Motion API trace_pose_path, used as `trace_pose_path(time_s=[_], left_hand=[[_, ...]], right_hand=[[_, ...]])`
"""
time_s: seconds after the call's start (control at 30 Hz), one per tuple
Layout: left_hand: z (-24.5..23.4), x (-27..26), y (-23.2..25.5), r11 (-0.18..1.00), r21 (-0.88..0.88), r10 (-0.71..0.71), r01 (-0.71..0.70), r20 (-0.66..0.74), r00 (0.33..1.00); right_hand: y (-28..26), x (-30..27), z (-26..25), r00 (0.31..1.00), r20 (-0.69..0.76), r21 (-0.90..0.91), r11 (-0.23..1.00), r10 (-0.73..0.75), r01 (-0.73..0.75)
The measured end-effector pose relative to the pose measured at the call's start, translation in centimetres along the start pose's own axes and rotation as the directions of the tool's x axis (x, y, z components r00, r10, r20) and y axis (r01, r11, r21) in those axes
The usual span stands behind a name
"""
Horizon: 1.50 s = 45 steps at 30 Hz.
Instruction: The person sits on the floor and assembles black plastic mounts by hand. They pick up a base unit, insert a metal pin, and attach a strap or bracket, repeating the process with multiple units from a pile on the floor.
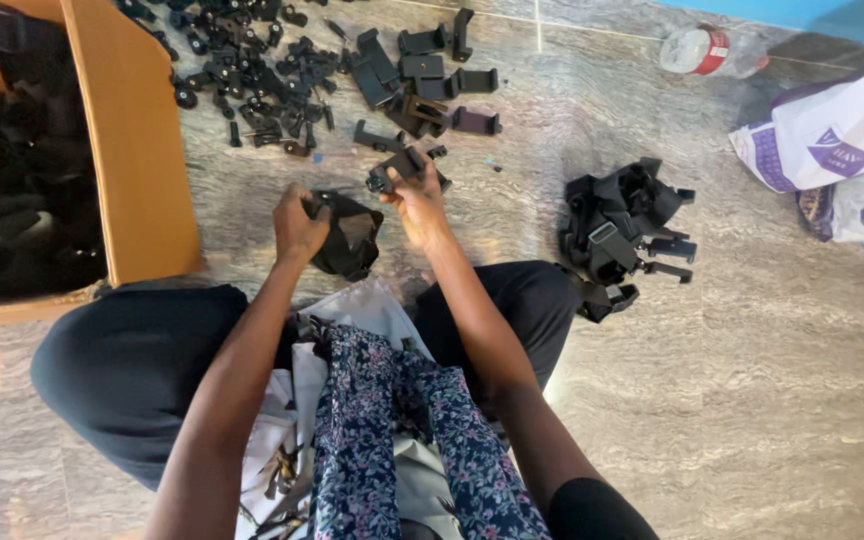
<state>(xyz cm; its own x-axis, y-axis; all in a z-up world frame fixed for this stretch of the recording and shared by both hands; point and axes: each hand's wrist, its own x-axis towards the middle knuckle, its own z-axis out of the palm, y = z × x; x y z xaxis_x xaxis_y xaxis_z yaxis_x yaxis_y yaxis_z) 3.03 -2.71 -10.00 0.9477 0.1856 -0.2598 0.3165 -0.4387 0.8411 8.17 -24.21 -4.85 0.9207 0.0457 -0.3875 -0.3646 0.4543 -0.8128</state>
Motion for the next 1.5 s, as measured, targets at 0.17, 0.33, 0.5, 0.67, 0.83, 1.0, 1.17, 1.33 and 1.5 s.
trace_pose_path(time_s=[0.17, 0.33, 0.5, 0.67, 0.83, 1.0, 1.17, 1.33, 1.5], left_hand=[[-3.0, -1.9, 4.7, 0.722, -0.642, -0.054, 0.259, 0.32, 0.946], [-8.0, -4.7, 9.7, 0.623, -0.577, 0.007, 0.528, 0.679, 0.734], [-8.9, -5.3, 10.4, 0.553, -0.553, -0.079, 0.623, 0.71, 0.7], [-6.1, -4.5, 7.6, 0.401, -0.538, -0.025, 0.741, 0.802, 0.596], [-5.5, -3.2, 7.6, 0.44, -0.535, -0.062, 0.721, 0.783, 0.619], [-5.7, -2.5, 7.9, 0.451, -0.493, -0.133, 0.744, 0.788, 0.602], [-5.1, -2.1, 7.7, 0.417, -0.565, -0.104, 0.712, 0.748, 0.655], [-4.8, -1.9, 6.9, 0.432, -0.583, -0.09, 0.688, 0.731, 0.676], [-4.9, -2.1, 7.1, 0.405, -0.57, -0.127, 0.715, 0.739, 0.661]], right_hand=[[-7.3, -2.6, 3.3, 0.958, 0.232, -0.119, 0.973, -0.166, 0.197], [-9.5, -3.3, 4.4, 0.884, 0.42, -0.322, 0.877, -0.206, 0.357], [-4.3, -3.1, 4.6, 0.976, 0.213, -0.211, 0.974, -0.039, 0.085], [-2.2, -2.3, 3.3, 0.929, 0.365, -0.404, 0.888, -0.062, 0.218], [-3.3, -1.4, 4.1, 0.891, 0.45, -0.469, 0.834, -0.058, 0.292], [-3.5, -0.4, 3.8, 0.817, 0.56, -0.481, 0.75, -0.136, 0.455], [-3.7, -0.3, 3.5, 0.861, 0.498, -0.475, 0.8, -0.098, 0.366], [-3.8, -0.2, 3.4, 0.829, 0.539, -0.492, 0.743, -0.149, 0.454], [-2.9, -0.3, 3.2, 0.845, 0.506, -0.504, 0.735, -0.175, 0.454]])
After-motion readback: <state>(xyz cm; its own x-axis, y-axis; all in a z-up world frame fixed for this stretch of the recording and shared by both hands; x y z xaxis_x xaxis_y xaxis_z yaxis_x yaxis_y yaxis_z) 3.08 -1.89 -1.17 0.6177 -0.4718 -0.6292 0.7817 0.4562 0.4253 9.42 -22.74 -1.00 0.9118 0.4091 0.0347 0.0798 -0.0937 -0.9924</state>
